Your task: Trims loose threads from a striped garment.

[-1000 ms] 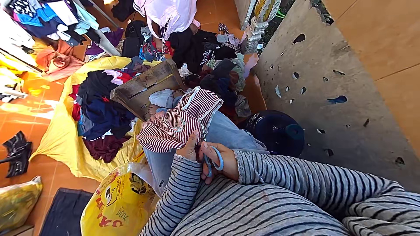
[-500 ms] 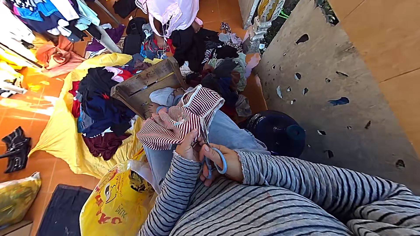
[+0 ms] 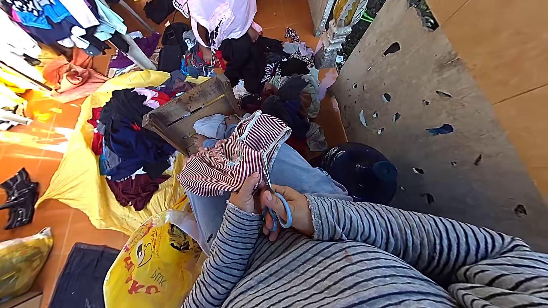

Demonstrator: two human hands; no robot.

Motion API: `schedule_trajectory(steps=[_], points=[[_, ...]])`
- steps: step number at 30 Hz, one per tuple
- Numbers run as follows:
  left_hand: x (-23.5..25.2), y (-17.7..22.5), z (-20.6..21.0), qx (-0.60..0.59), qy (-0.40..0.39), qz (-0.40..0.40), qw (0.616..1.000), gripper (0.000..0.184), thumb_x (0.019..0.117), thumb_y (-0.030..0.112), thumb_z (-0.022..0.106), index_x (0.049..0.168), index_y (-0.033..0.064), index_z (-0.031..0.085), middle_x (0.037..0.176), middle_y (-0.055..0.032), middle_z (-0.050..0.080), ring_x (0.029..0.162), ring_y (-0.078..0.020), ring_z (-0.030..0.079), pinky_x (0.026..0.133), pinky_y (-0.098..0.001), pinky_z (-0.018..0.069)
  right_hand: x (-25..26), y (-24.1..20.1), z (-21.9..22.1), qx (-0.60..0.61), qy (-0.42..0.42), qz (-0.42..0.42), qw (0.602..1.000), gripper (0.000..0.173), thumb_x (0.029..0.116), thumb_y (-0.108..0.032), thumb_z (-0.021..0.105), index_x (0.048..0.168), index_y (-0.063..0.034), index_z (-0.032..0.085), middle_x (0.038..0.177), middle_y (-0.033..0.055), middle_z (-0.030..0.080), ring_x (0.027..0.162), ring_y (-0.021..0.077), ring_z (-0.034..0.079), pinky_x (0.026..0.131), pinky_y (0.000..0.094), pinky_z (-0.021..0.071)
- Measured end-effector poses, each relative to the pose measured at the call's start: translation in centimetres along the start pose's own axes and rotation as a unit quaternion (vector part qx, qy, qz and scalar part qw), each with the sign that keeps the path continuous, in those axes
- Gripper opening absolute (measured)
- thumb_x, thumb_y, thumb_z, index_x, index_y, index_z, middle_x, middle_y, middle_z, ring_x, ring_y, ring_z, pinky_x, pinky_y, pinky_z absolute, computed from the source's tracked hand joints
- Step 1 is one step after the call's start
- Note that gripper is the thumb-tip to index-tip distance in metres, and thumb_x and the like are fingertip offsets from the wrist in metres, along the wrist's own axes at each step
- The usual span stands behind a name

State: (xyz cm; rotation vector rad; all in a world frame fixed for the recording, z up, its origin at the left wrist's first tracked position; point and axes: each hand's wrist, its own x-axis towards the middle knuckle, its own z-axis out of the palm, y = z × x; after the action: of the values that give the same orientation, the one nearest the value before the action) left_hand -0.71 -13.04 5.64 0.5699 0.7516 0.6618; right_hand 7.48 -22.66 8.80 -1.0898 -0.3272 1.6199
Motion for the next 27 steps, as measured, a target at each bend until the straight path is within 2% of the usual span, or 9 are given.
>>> schedule_trajectory(steps=[6, 12, 17, 19, 22, 24, 25, 27], points=[[0.0, 0.0, -0.1, 0.019, 0.003, -0.013, 1.0, 0.033, 0.0985, 0.0, 0.041, 0.074, 0.0072, 0.061, 0.057, 0.0006, 0.059, 0.049, -0.0044, 0.057, 0.052, -0.0189, 0.0505, -0.1, -0.1, 0.2, 0.01, 0.018, -0.007, 1.0, 0.02, 0.1058, -0.03, 0.049, 0.101, -0.0111, 0.052, 0.061, 0.0008, 0.065, 0.054, 0.0152, 0.069, 0.054, 0.0301, 0.061], [0.1, 0.1, 0.0, 0.018, 0.039, -0.023, 0.999, 0.03, 0.0992, -0.002, 0.041, 0.076, 0.0057, 0.059, 0.057, -0.0006, 0.059, 0.047, -0.0061, 0.057, 0.05, -0.0199, 0.0505, -0.2, -0.3, 0.1, 0.023, 0.013, 0.007, 1.0, 0.022, 0.1077, -0.029, 0.046, 0.1, -0.0099, 0.053, 0.06, 0.0011, 0.064, 0.053, 0.0154, 0.069, 0.053, 0.0304, 0.0609], [0.3, 1.2, -0.1, 0.02, 0.063, -0.051, 0.997, 0.029, 0.1019, 0.0, 0.038, 0.08, 0.0066, 0.057, 0.058, -0.0014, 0.058, 0.047, -0.0083, 0.056, 0.049, -0.0214, 0.0504, -0.1, -0.4, -0.3, 0.012, -0.017, 0.015, 1.0, 0.024, 0.1078, -0.03, 0.044, 0.099, -0.0103, 0.054, 0.06, 0.0006, 0.064, 0.055, 0.0156, 0.069, 0.055, 0.031, 0.0615], [0.2, 1.9, -0.8, 0.021, 0.069, -0.047, 0.996, 0.027, 0.1007, 0.001, 0.036, 0.083, 0.0072, 0.056, 0.06, -0.0021, 0.061, 0.051, -0.0099, 0.06, 0.051, -0.0227, 0.0529, -0.1, -0.5, -0.9, 0.004, -0.05, 0.033, 0.998, 0.026, 0.1056, -0.035, 0.046, 0.099, -0.0118, 0.055, 0.062, 0.0, 0.065, 0.058, 0.0161, 0.07, 0.058, 0.032, 0.0624], [0.4, 2.9, -2.6, 0.01, 0.116, 0.023, 0.993, 0.02, 0.0905, -0.004, 0.038, 0.09, 0.0047, 0.056, 0.071, -0.0069, 0.068, 0.063, -0.0145, 0.068, 0.062, -0.0279, 0.0587, -0.1, -1.6, -3.6, -0.062, -0.184, 0.067, 0.979, 0.044, 0.0976, -0.061, 0.049, 0.103, -0.0178, 0.055, 0.071, -0.0044, 0.067, 0.068, 0.013, 0.072, 0.067, 0.0315, 0.062], [0.7, 3.5, -4.1, 0.007, 0.146, 0.069, 0.987, 0.021, 0.0868, -0.007, 0.039, 0.098, 0.0024, 0.055, 0.081, -0.0096, 0.069, 0.074, -0.0183, 0.071, 0.072, -0.0327, 0.0613, -0.3, -2.8, -6.1, -0.128, -0.269, 0.055, 0.953, 0.057, 0.0917, -0.073, 0.053, 0.102, -0.0174, 0.059, 0.071, -0.0052, 0.068, 0.065, 0.0105, 0.07, 0.063, 0.0292, 0.0605], [0.6, 3.7, -4.6, 0.003, 0.161, 0.075, 0.984, 0.022, 0.0873, -0.007, 0.038, 0.099, 0.0026, 0.054, 0.082, -0.0099, 0.069, 0.076, -0.0196, 0.071, 0.074, -0.0343, 0.0615, -0.4, -3.5, -7.3, -0.168, -0.288, 0.044, 0.942, 0.058, 0.092, -0.072, 0.054, 0.101, -0.0156, 0.06, 0.07, -0.0049, 0.067, 0.062, 0.0098, 0.069, 0.06, 0.0283, 0.0597], [0.3, 3.9, -5.3, -0.009, 0.183, 0.058, 0.981, 0.021, 0.0905, -0.006, 0.036, 0.097, 0.004, 0.054, 0.079, -0.0092, 0.069, 0.073, -0.0198, 0.071, 0.071, -0.0348, 0.0618, -0.7, -4.7, -9.2, -0.25, -0.275, 0.028, 0.928, 0.053, 0.0947, -0.063, 0.058, 0.101, -0.011, 0.06, 0.067, -0.0049, 0.065, 0.057, 0.0083, 0.066, 0.056, 0.0261, 0.0576]])
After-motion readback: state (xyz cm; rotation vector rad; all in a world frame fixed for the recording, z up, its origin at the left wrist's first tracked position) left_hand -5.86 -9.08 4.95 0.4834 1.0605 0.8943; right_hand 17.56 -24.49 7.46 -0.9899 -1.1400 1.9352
